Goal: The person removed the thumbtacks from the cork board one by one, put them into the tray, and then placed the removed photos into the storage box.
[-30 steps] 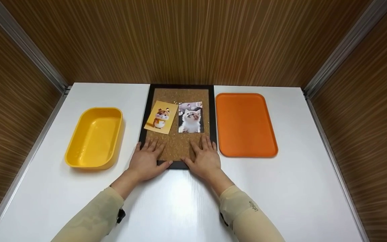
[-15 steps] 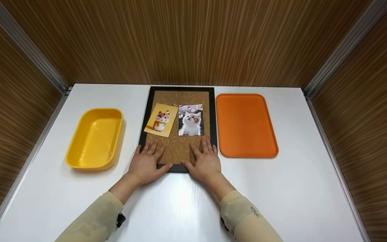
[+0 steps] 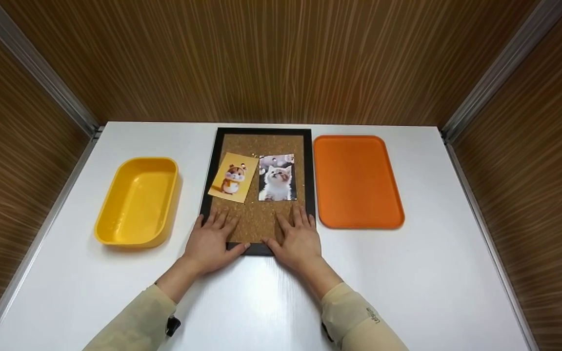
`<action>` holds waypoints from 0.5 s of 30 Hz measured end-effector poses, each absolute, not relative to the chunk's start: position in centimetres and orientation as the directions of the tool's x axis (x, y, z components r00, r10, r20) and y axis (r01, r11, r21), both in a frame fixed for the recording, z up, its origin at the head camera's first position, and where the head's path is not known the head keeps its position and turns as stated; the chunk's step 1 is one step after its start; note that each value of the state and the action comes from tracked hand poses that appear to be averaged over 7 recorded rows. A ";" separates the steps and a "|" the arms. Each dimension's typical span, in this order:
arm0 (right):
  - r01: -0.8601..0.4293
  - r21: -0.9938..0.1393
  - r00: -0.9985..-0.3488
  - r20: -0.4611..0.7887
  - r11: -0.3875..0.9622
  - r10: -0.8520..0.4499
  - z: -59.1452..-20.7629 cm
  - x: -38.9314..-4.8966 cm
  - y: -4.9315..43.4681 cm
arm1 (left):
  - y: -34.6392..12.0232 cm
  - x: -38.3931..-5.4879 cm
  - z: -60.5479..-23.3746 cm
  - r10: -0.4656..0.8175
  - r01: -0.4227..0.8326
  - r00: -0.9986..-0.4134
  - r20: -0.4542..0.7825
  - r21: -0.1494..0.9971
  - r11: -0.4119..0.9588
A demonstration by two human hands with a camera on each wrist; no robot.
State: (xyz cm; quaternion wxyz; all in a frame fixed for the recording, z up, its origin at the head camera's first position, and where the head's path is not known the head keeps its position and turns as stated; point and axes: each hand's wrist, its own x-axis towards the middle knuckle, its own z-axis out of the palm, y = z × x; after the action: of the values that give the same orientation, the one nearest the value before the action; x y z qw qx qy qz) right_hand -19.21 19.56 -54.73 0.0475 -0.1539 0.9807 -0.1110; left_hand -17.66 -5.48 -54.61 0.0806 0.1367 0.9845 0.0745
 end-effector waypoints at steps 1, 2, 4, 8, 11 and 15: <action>-0.295 -0.234 -0.948 -0.051 0.926 -0.314 -54.7 -19.2 19.6 | -5.5 -17.6 -54.6 0.280 0.256 -0.950 -0.138 0.173 0.951; -0.298 -0.235 -0.948 -0.043 0.925 -0.316 -54.6 -19.2 19.6 | -5.4 -17.6 -54.5 0.279 0.254 -0.950 -0.137 0.178 0.951; -0.303 -0.234 -0.948 -0.030 0.924 -0.318 -54.5 -19.1 19.6 | -5.4 -17.6 -54.4 0.276 0.249 -0.952 -0.135 0.187 0.950; -0.312 -0.225 -0.946 -0.017 0.923 -0.324 -54.3 -19.1 19.7 | -5.3 -17.5 -54.2 0.272 0.244 -0.953 -0.134 0.192 0.951; -0.311 -0.218 -0.946 -0.027 0.925 -0.324 -54.1 -19.0 19.8 | -5.3 -17.5 -54.2 0.272 0.246 -0.953 -0.133 0.185 0.951; -0.315 -0.224 -0.944 -0.032 0.922 -0.330 -53.9 -19.1 19.8 | -5.3 -17.4 -54.0 0.273 0.246 -0.953 -0.134 0.183 0.952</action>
State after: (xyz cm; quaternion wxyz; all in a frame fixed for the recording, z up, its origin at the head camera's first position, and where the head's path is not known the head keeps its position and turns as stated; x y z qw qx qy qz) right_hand -19.06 19.78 -53.90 0.0345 -0.1644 0.9798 -0.1086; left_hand -17.43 -5.26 -53.99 0.0792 0.1317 0.9847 0.0826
